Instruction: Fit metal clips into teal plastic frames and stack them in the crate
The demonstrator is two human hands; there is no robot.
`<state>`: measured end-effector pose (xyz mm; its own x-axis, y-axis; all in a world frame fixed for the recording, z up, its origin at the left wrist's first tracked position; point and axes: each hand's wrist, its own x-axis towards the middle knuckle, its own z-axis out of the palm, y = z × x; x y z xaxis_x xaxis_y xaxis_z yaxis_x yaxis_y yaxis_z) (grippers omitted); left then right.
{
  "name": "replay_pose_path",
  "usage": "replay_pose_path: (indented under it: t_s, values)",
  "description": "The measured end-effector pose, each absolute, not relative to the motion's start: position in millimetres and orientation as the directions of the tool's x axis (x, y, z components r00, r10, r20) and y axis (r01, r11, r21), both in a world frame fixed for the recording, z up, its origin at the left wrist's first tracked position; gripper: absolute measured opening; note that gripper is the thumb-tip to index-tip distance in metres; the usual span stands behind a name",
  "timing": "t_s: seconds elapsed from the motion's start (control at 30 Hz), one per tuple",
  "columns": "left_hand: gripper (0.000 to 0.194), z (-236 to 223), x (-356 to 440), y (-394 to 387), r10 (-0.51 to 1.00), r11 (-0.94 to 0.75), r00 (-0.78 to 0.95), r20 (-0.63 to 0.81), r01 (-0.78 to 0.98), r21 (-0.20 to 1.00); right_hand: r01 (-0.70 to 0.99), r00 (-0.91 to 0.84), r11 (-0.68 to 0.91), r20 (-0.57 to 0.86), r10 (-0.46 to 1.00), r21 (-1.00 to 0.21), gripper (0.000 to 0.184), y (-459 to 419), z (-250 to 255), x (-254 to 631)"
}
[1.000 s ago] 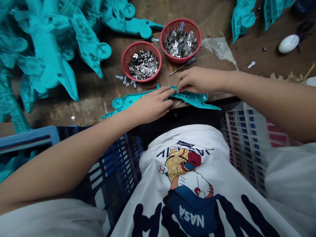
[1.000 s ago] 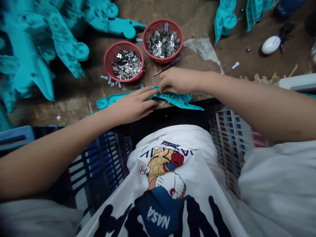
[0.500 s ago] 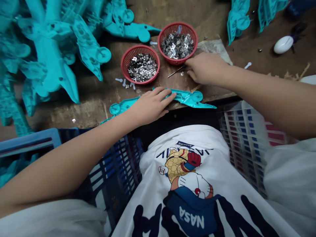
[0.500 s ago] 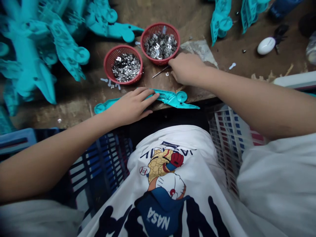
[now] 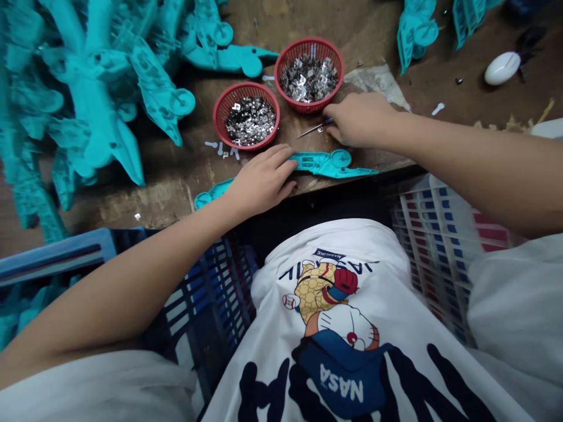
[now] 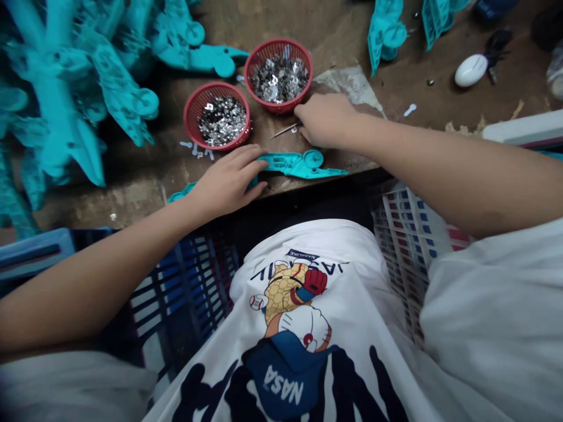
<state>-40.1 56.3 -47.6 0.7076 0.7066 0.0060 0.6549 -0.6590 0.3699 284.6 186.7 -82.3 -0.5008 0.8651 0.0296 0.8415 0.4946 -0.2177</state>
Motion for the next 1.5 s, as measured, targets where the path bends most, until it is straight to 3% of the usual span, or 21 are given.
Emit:
replay_pose_path:
  t_s: [0.1, 0.17, 0.3, 0.4, 0.57, 0.7, 1.0, 1.2, 1.37, 1.43, 1.5]
  values:
    - [0.048, -54, -42, 56, 0.728, -0.623, 0.686, -0.007, 0.665, 0.412, 0.872, -0.487, 0.480, -0.066, 0.871, -0.098, 0.037, 190, -67, 283]
    - [0.051, -57, -42, 56, 0.750, -0.598, 0.661, 0.002, 0.678, 0.427, 0.862, -0.505, 0.499, -0.070, 0.860, -0.088, 0.038, 188, -55, 283]
    - [0.078, -61, -43, 56, 0.771, -0.590, 0.634, 0.056, 0.680, 0.435, 0.714, -0.651, 0.616, 0.011, 0.759, -0.333, 0.018, 171, -40, 284]
    - [0.090, -62, -44, 57, 0.761, -0.601, 0.647, 0.050, 0.675, 0.428, 0.680, -0.680, 0.582, -0.090, 0.727, -0.446, 0.015, 151, -31, 275]
    - [0.088, -61, -47, 62, 0.692, -0.644, 0.720, -0.052, 0.648, 0.407, 0.847, -0.530, 0.469, -0.314, 0.788, -0.252, 0.006, 121, -4, 246]
    - [0.097, -61, -46, 68, 0.669, -0.660, 0.738, -0.086, 0.644, 0.388, 0.829, -0.558, 0.501, -0.329, 0.762, -0.248, 0.004, 115, 3, 242]
    - [0.101, -62, -37, 77, 0.663, -0.664, 0.737, -0.129, 0.659, 0.352, 0.808, -0.576, 0.566, -0.420, 0.701, -0.163, 0.030, 108, 14, 240]
    - [0.095, -63, -41, 82, 0.654, -0.680, 0.745, -0.136, 0.656, 0.326, 0.814, -0.579, 0.551, -0.319, 0.750, -0.184, 0.023, 117, -3, 254]
    - [0.100, -68, -44, 77, 0.683, -0.662, 0.728, -0.062, 0.653, 0.369, 0.838, -0.541, 0.537, -0.279, 0.793, -0.098, 0.021, 129, 28, 269]
    - [0.091, -67, -43, 74, 0.673, -0.676, 0.738, -0.052, 0.642, 0.360, 0.838, -0.546, 0.524, -0.226, 0.807, -0.153, 0.025, 132, 39, 272]
    - [0.083, -66, -42, 73, 0.668, -0.685, 0.741, -0.062, 0.645, 0.338, 0.809, -0.572, 0.511, -0.189, 0.798, -0.291, 0.029, 133, 40, 273]
